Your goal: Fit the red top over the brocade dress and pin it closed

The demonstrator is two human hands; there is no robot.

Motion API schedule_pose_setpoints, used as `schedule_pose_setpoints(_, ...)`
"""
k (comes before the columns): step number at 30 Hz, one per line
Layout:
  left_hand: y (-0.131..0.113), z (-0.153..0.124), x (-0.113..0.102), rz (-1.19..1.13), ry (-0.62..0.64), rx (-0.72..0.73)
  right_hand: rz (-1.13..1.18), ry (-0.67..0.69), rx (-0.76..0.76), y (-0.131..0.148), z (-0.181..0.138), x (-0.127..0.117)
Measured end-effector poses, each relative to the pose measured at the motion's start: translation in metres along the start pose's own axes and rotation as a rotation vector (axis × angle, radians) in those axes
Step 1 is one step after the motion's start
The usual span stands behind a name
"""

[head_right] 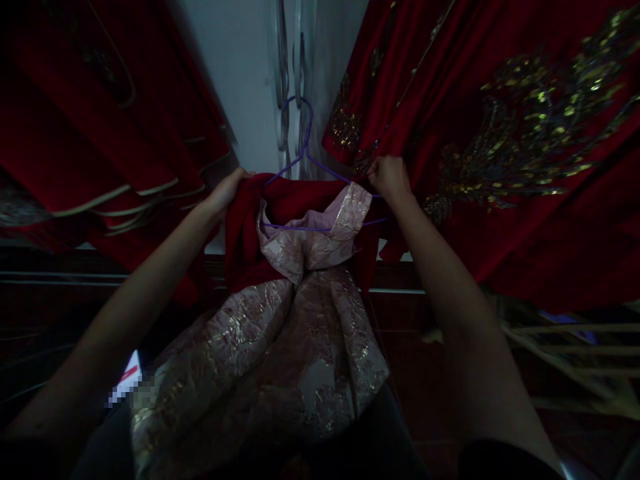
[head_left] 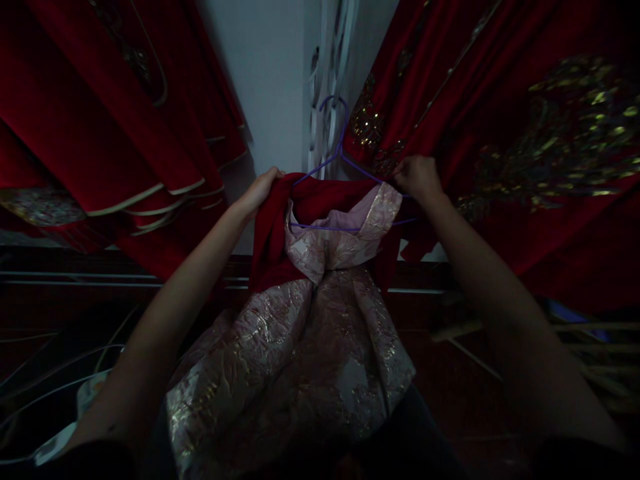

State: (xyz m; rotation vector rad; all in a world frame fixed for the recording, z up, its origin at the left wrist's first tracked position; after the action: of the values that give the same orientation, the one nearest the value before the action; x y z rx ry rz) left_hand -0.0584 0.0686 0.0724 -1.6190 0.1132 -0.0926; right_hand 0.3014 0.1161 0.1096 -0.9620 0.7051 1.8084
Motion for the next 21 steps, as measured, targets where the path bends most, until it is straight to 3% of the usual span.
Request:
schedule_pose_setpoints(9, -0.005, -0.009, -0.001, 0.034, -0.068, 0.019, 0.060, -0.178, 0.093, 0.022, -0.015, -0.009)
schedule_pose_setpoints(14, -0.002, -0.011, 0.005, 0.023, -0.030, -0.012, 0.223, -0.246, -0.046, 0.016, -0.025, -0.023)
schedule_pose_setpoints(18, -0.001, -0.010, 0.008, 0.028, -0.035, -0.017, 0.297, -0.120, -0.193, -0.005, -0.033, -0.034)
schedule_pose_setpoints(21, 0.001, -0.009, 0.009, 0.023, -0.052, -0.002, 0.161, 0.006, -0.194, -0.028, -0.035, -0.046)
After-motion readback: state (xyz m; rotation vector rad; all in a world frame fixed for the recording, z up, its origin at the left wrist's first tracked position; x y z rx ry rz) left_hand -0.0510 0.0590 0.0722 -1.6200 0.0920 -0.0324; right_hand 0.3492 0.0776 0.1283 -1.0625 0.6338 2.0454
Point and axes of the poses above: each hand's wrist, its own z-axis towards the middle knuckle, its own x-axis out of the palm, y = z × x, the point moved 1 cm from there along z, towards the middle knuckle, and after that the axes turned 13 degrees about -x, right-handed, at the moved point
